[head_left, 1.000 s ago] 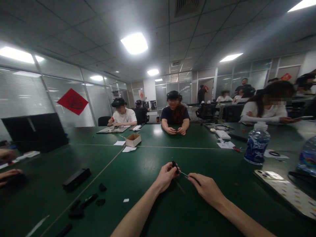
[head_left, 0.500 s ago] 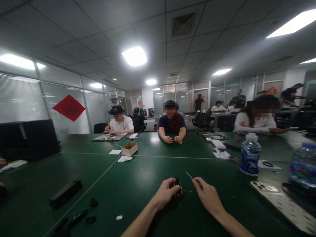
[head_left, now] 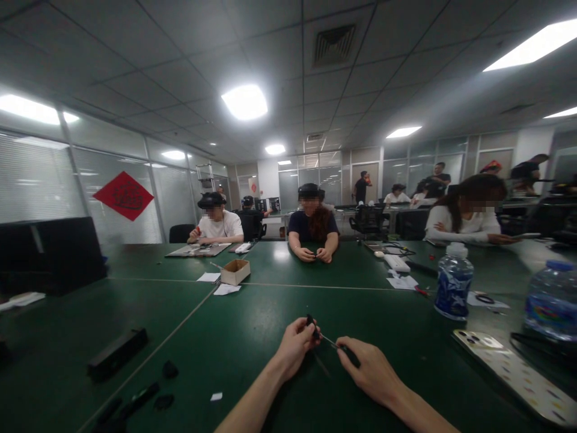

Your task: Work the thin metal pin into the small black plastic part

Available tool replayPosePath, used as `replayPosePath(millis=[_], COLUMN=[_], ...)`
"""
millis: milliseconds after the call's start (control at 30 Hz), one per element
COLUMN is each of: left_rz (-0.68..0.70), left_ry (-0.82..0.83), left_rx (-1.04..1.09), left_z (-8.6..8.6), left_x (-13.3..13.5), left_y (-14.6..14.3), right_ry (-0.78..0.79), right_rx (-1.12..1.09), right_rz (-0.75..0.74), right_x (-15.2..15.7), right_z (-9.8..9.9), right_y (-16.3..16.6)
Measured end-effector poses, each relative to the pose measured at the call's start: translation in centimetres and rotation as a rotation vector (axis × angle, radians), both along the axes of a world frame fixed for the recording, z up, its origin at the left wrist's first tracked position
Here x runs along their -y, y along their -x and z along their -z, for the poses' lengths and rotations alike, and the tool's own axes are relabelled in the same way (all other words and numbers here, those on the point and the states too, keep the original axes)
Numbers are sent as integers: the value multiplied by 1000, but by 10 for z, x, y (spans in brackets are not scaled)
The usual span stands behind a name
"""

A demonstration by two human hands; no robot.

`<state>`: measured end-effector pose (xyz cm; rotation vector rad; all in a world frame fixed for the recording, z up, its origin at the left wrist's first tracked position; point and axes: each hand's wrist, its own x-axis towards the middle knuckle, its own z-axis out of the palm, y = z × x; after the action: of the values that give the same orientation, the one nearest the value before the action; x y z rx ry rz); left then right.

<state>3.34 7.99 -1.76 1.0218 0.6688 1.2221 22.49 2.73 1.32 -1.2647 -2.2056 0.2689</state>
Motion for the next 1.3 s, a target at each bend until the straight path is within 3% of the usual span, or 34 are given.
replayPosePath(millis=[267,467,767,1100,1300], left_rz=[-6,71,-34,18,-43], left_ry=[-10,-12,43,-17,55], left_rx=[3,-100,70,-54,53], left_z=[-2,-11,2,-6,-2], left_x=[-1,7,-5,4,-3], left_y=[1,0,0,0,0], right_ry=[-29,-8,-47,-50,-48], right_rx=[15,-26,38,65,67], right_rz=[17,64,8,34,22], right_x=[-2,-6,-3,-1,1], right_z=[5,6,4,0,-1], right_y=[0,-1,0,1,1])
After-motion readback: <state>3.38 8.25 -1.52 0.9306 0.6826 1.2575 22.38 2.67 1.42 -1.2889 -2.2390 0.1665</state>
